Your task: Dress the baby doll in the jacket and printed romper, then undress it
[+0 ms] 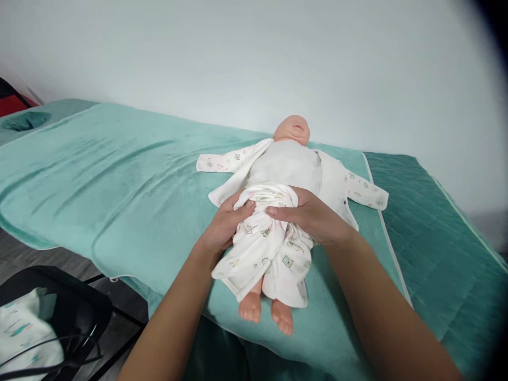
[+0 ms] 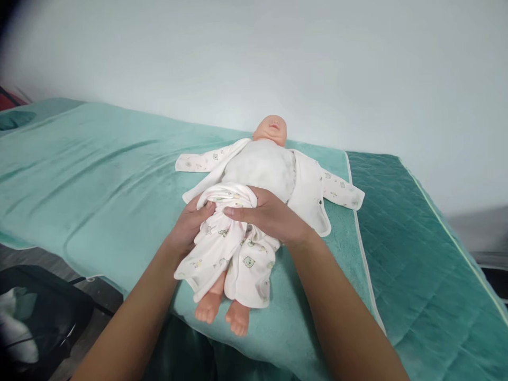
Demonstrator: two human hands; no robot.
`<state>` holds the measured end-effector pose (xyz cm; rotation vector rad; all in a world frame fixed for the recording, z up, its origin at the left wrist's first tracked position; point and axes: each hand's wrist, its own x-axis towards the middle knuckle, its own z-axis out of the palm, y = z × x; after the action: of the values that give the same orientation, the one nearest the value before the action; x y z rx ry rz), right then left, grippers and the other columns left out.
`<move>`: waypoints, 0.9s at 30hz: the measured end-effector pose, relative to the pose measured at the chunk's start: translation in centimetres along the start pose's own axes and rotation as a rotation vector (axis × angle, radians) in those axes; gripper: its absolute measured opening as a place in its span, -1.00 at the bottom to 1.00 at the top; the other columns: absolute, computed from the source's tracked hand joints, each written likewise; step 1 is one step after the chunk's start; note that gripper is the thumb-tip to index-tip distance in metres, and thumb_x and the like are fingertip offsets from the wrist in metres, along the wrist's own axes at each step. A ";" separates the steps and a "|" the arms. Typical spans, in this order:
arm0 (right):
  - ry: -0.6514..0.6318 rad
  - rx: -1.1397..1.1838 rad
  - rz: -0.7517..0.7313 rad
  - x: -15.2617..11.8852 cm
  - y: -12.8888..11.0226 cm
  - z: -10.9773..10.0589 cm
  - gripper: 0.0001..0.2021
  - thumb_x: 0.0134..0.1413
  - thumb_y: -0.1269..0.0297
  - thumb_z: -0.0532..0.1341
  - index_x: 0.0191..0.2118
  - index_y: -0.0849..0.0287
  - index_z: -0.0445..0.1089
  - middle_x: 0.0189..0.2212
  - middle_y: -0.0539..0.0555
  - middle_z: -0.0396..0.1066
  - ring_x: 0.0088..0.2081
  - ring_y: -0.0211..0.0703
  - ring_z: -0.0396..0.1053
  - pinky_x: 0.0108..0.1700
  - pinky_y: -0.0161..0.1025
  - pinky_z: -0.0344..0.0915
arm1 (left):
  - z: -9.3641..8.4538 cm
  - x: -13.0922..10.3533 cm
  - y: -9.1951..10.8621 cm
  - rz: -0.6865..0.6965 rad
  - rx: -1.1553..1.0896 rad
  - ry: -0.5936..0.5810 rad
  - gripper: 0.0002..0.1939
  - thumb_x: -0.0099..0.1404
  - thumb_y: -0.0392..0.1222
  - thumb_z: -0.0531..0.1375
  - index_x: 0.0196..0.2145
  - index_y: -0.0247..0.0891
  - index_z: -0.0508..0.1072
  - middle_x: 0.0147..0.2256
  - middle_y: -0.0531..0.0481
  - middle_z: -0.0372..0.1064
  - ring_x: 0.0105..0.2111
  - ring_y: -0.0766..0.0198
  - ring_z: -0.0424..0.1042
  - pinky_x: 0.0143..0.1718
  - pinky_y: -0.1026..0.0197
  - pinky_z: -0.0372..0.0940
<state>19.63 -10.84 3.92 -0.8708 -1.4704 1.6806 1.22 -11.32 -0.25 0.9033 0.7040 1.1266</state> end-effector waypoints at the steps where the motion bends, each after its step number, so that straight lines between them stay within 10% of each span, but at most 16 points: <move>1: 0.001 -0.012 -0.010 0.0 0.0 0.0 -0.57 0.04 0.20 0.38 0.06 0.16 0.46 -0.18 0.08 0.56 -0.12 -0.03 0.49 -0.11 -0.16 0.40 | 0.0 0.0 0.0 0.004 0.003 0.006 -0.63 0.19 -0.06 0.34 -0.08 -0.27 0.52 -0.30 -0.05 0.52 -0.36 0.23 0.49 -0.34 0.26 0.34; 27: 0.056 -0.327 -0.063 0.0 -0.5 0.7 -0.63 0.16 0.10 0.27 0.05 0.09 0.47 -0.13 0.04 0.55 -0.06 -0.04 0.46 -0.02 -0.13 0.36 | 1.7 -1.3 0.6 0.041 -0.012 0.134 -0.64 0.20 -0.06 0.32 -0.06 -0.23 0.52 -0.33 -0.03 0.51 -0.35 0.20 0.51 -0.35 0.24 0.36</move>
<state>19.10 -11.14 4.46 -1.0223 -1.7441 1.3798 1.99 -12.92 1.15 0.8413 0.7899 1.2349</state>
